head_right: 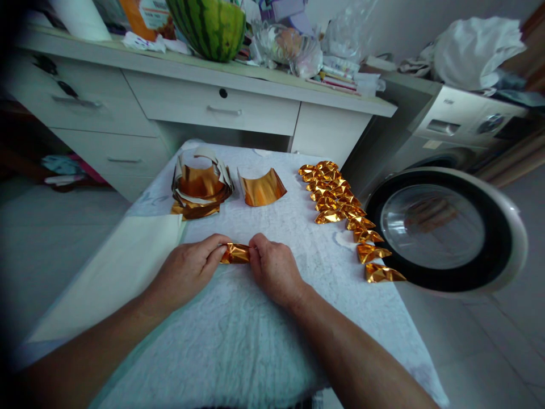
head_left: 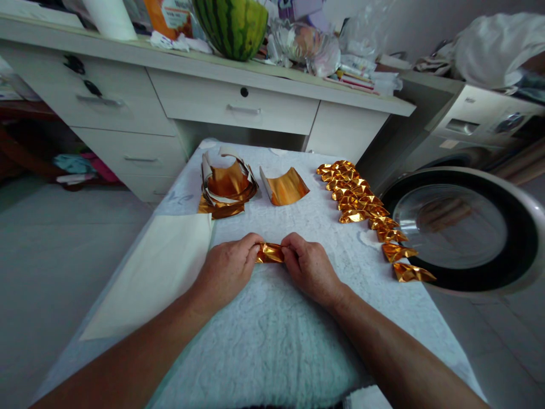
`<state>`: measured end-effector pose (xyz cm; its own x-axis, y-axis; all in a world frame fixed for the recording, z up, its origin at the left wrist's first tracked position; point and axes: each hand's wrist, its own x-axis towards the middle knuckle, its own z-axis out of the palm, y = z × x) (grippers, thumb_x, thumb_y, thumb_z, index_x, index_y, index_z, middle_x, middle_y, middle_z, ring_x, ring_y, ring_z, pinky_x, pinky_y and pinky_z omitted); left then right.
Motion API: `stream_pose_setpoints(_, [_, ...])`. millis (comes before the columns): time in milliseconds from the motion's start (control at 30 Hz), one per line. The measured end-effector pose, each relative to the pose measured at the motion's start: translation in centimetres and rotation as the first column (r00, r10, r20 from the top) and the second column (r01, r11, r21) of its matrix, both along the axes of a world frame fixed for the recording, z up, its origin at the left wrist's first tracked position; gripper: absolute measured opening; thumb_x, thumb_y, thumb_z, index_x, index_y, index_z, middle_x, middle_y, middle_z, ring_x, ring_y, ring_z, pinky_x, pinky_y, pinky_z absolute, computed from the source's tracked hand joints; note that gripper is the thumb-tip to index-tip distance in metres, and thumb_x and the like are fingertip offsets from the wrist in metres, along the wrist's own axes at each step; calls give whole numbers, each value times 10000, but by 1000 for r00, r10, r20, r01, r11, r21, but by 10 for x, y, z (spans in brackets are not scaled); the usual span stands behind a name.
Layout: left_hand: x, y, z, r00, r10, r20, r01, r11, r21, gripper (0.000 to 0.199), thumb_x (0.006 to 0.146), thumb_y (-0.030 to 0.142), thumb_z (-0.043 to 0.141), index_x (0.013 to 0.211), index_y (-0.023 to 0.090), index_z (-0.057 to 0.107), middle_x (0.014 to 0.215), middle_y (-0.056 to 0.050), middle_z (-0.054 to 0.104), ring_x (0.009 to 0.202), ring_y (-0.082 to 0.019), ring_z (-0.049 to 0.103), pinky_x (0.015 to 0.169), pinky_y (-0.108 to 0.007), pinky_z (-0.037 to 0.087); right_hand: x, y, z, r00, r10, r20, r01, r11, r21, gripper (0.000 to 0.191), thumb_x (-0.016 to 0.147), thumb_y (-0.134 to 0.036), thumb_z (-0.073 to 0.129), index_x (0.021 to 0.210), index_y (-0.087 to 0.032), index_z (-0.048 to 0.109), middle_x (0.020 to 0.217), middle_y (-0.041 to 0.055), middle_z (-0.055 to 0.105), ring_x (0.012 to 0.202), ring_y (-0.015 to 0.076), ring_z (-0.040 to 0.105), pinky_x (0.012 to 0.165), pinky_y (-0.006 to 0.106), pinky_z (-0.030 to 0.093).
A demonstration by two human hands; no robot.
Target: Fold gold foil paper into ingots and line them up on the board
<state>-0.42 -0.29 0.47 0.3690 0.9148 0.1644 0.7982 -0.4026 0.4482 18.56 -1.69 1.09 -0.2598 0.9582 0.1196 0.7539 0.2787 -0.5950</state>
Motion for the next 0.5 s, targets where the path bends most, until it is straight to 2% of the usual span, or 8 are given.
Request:
stream_pose_setpoints(133, [1, -2, 1, 1000, -5, -2, 5, 1000, -8, 234, 958, 244, 392, 1029, 215, 613, 810, 5, 728, 731, -195, 695, 644, -280, 434, -1, 0, 0, 999, -43, 13, 43, 999, 2, 123, 917, -181, 442, 877, -195, 557, 688, -1, 629, 586, 133, 571, 581, 224, 358])
stream_pose_setpoints(400, [3, -3, 0, 998, 11, -62, -14, 999, -49, 236, 960, 247, 380, 1035, 227, 603, 818, 0, 729, 730, -204, 694, 636, -289, 427, -2, -1, -3, 999, -31, -16, 32, 998, 63, 127, 919, -197, 441, 870, -191, 558, 678, -1, 627, 573, 125, 567, 575, 215, 367])
stream_pose_setpoints(500, [4, -3, 2, 1000, 3, -18, -4, 997, -77, 250, 969, 258, 361, 1054, 228, 595, 839, 1, 724, 742, -195, 689, 651, -287, 432, -2, -1, -3, 998, -56, -37, 58, 996, 72, 123, 922, -212, 447, 867, -194, 555, 649, -11, 618, 546, 119, 555, 561, 209, 364])
